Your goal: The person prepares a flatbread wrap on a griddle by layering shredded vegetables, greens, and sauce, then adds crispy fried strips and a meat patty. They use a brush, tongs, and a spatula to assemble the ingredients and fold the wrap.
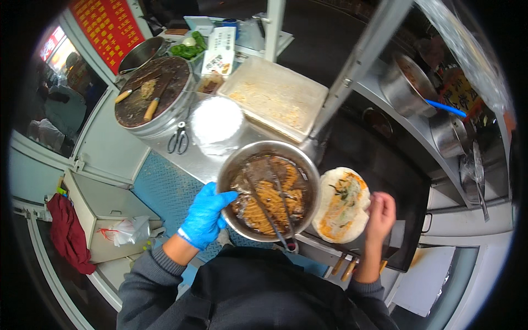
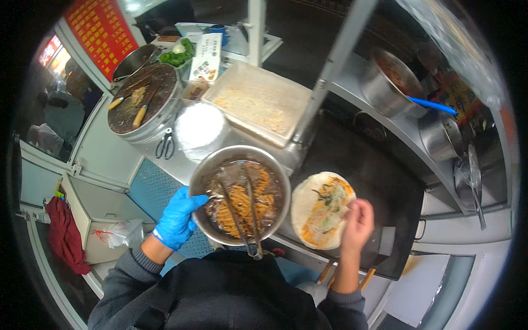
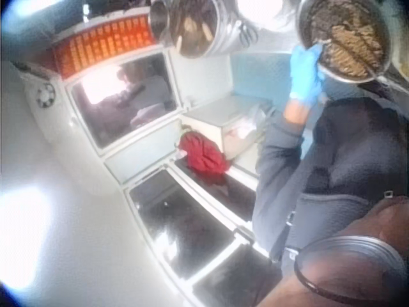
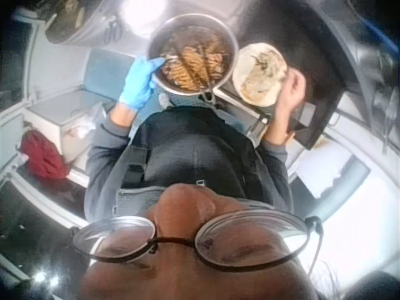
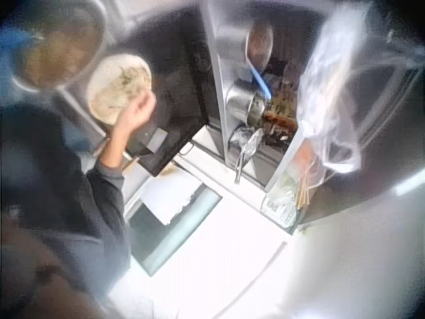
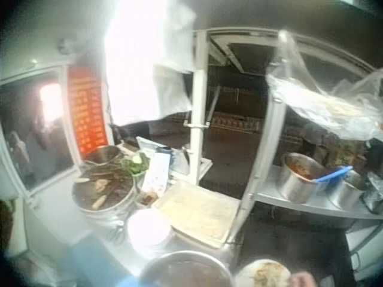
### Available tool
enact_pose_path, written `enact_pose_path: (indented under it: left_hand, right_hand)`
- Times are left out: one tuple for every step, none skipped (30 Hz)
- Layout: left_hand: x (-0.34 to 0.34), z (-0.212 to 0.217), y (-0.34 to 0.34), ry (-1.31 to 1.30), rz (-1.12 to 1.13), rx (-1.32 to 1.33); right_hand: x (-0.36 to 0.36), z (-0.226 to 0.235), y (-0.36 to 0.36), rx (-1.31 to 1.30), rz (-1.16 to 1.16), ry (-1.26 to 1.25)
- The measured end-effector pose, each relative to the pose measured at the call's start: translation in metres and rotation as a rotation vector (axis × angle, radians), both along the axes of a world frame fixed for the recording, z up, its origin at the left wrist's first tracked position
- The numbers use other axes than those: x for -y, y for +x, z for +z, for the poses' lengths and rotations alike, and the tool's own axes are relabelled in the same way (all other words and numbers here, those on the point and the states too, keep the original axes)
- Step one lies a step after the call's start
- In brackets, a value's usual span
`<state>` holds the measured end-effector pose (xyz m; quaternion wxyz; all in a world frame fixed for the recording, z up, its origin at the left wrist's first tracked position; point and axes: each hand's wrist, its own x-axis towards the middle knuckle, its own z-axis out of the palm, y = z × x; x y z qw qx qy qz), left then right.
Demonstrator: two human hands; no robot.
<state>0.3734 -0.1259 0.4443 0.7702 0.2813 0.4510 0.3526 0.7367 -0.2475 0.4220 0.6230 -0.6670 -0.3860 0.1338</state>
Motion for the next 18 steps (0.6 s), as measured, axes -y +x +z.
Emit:
enact_pose_path:
  left_hand:
    - [0.000,0.001,-0.030,-0.004,0.052,0.008]
    - [-0.003,0.002,-0.058,0.036,0.075,-0.007]
    - [-0.007,0.003,-0.087,0.060,0.111,-0.030]
    - [-0.012,0.002,-0.111,0.083,0.147,-0.053]
    - [-0.016,0.001,-0.133,0.087,0.190,-0.048]
    - [-0.019,0.001,-0.156,0.090,0.231,-0.043]
    - [-0.023,0.000,-0.176,0.144,0.260,0.033]
    - [-0.033,-0.001,-0.197,0.100,0.280,-0.038]
    - [-0.039,-0.005,-0.213,0.111,0.279,-0.036]
    - [-0.045,-0.010,-0.228,0.108,0.286,-0.025]
    - [-0.050,-0.015,-0.242,0.129,0.285,0.032]
    - [-0.054,-0.021,-0.254,0.096,0.285,-0.038]
    - [-0.060,-0.029,-0.263,0.087,0.276,-0.059]
    - [-0.067,-0.037,-0.271,0.080,0.266,-0.079]
    - [-0.073,-0.045,-0.277,0.072,0.267,-0.078]
    - [-0.078,-0.054,-0.277,0.073,0.302,-0.050]
    - [-0.085,-0.062,-0.276,0.052,0.272,-0.073]
    - [-0.092,-0.069,-0.274,0.043,0.250,-0.066]
  right_hand:
    - [-0.028,-0.006,-0.031,0.037,0.087,0.030]
    - [-0.061,-0.014,-0.063,0.041,0.206,0.045]
    - [-0.095,-0.023,-0.096,0.108,0.337,0.071]
    - [-0.126,-0.031,-0.127,0.263,0.414,0.010]
    - [-0.157,-0.041,-0.158,0.462,0.450,-0.002]
    - [-0.187,-0.050,-0.187,0.529,0.542,-0.022]
    - [-0.213,-0.059,-0.212,0.596,0.633,-0.043]
    - [-0.233,-0.067,-0.234,0.677,0.639,-0.073]
    - [-0.251,-0.077,-0.253,0.758,0.646,-0.104]
    - [-0.262,-0.085,-0.268,0.862,0.648,-0.061]
    - [-0.270,-0.092,-0.276,0.904,0.656,-0.247]
    - [-0.274,-0.097,-0.279,0.971,0.657,-0.354]
    - [-0.275,-0.101,-0.277,1.021,0.641,-0.444]
    - [-0.272,-0.104,-0.272,1.074,0.598,-0.472]
    - [-0.266,-0.106,-0.262,1.105,0.620,-0.487]
    - [-0.257,-0.107,-0.252,1.106,0.600,-0.493]
    - [-0.247,-0.107,-0.239,1.140,0.585,-0.512]
    - [-0.239,-0.107,-0.226,1.150,0.585,-0.552]
